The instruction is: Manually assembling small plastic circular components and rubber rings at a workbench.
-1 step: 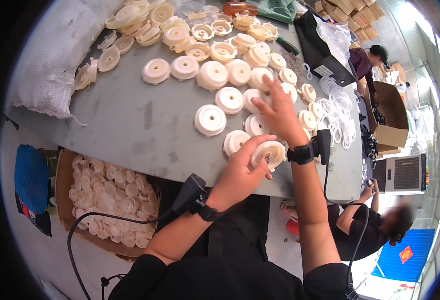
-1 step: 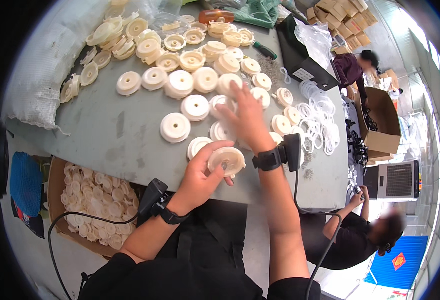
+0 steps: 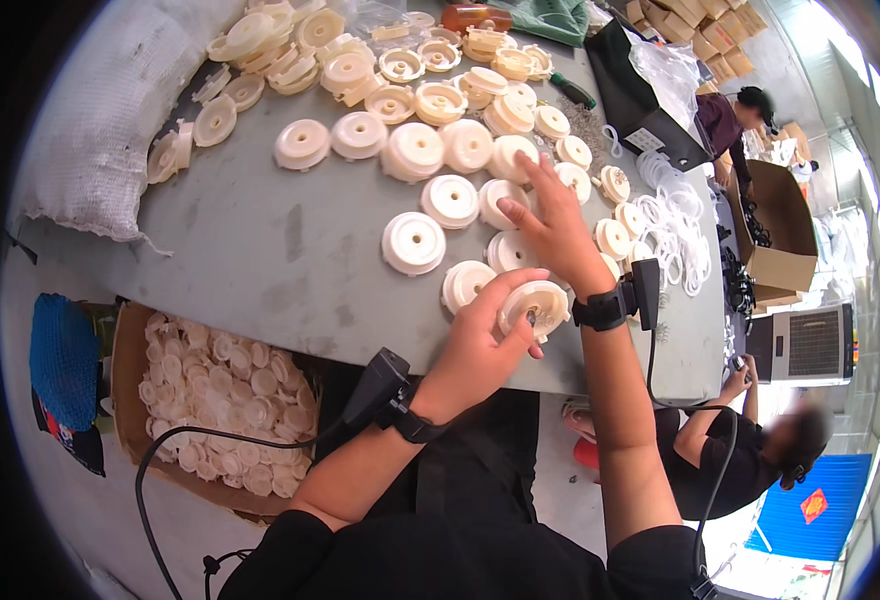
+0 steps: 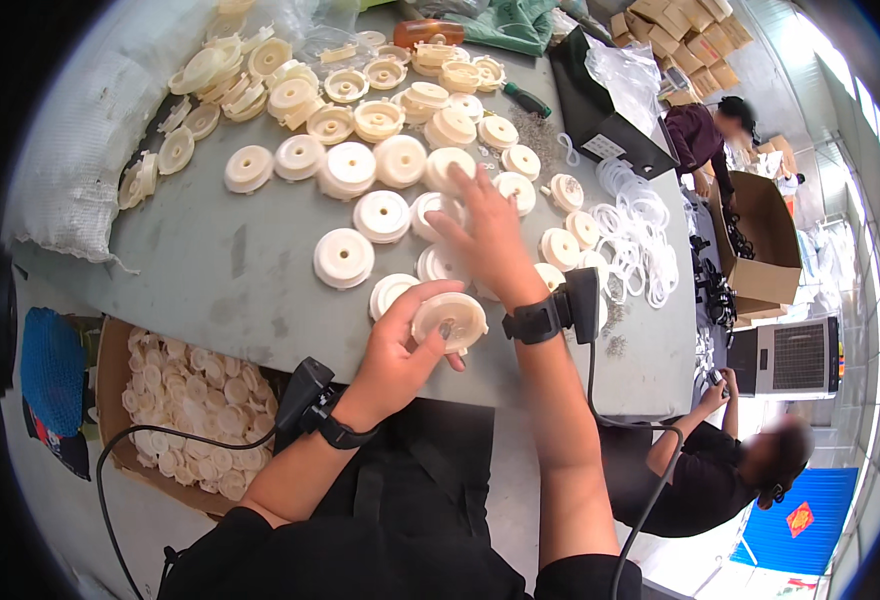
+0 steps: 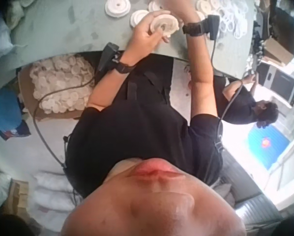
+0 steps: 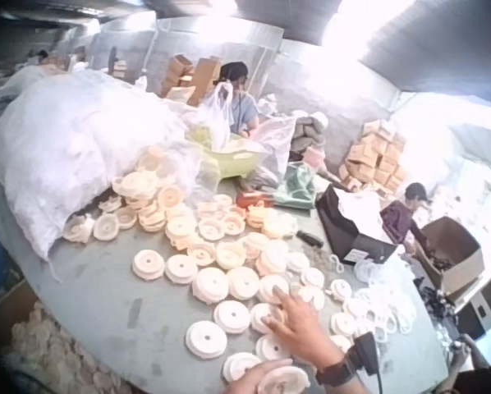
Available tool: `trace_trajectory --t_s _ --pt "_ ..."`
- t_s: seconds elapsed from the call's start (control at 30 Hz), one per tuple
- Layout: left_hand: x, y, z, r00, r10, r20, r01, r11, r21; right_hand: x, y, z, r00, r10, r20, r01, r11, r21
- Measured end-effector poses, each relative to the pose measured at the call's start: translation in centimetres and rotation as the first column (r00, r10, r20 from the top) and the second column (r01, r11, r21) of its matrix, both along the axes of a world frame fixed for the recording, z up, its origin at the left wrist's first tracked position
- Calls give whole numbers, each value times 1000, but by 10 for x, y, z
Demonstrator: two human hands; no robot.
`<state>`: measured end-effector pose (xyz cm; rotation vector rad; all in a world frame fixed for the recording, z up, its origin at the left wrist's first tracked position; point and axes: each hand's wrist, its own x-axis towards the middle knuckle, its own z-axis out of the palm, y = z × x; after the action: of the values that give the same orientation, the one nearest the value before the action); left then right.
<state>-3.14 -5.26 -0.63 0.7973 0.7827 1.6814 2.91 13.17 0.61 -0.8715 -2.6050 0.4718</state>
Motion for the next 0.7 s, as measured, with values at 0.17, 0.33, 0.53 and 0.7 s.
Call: trace_trajectory --t_s 0.17,0.33,0.53,0.7 --pt "-2 5 -3 1000 27 9 -27 999 30 15 17 14 926 -117 -360 32 971 -235" --pt "-2 6 0 1000 9 -23 -8 999 37 49 81 25 908 -418 7 418 908 38" --pt "-2 5 0 1000 12 -25 -12 1000 16 49 106 13 831 -503 239 443 857 263" --pt "-2 6 1 999 47 3 -47 999 27 56 86 20 945 -314 -89 303 946 -116"
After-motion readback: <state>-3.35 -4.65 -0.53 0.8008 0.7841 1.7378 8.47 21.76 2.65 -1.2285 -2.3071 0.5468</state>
